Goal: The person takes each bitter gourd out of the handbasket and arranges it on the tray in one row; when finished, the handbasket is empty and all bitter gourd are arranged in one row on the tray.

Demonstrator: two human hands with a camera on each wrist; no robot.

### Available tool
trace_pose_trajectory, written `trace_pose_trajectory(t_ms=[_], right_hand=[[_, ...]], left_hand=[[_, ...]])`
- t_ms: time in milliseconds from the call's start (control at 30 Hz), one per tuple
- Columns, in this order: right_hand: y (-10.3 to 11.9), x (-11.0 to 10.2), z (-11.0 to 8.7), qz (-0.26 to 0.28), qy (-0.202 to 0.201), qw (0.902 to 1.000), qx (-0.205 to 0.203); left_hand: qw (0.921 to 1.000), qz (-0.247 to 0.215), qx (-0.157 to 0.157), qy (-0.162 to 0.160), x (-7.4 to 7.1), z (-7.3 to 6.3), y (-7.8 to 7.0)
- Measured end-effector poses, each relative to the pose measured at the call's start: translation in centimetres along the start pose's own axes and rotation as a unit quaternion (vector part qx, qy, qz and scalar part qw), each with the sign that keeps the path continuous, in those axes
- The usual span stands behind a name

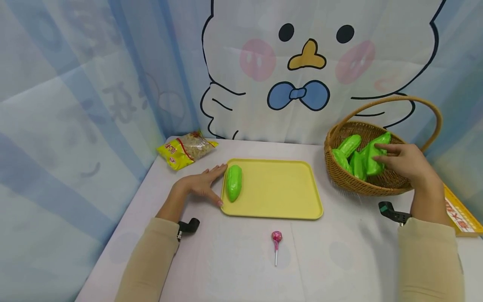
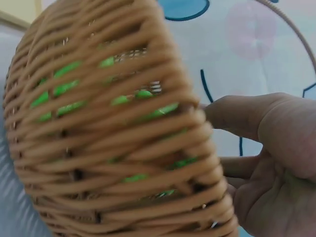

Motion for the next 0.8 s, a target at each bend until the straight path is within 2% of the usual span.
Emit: trace_pose_trajectory(t_ms=[200,533,700,800], right_hand=[[0.9,0.1,-1.0,0.045,-0.034,0.9984,0.000],[3.0,0.2,-2.5,0.084,-0.022,0.9962,0.003],[4.0,0.6,-3.3,0.120,-0.035,0.9920,-0.016],[4.9,1.1,-3.7,0.146,-0.057,0.9863,-0.050]], left_hand=[[1.0000,0.004,-0.001,0.001,0.0,0.0,-0.1],[1.0000,0.006,0.000,0.002,0.0,0.0,-0.1],[1.0000,0.006,-0.002,0.002,0.0,0.0,-0.2],[1.0000,0.005,-0.002,0.001,0.0,-0.1,-0.2]])
Point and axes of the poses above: each hand's wrist, its own z-axis towards the middle knuckle, its own x-axis out of the palm, y = z × x, the point moved 2 cm from there along z, towards the middle knuckle, and after that the axes turned 2 degrees about y, right-handed, at the moved point
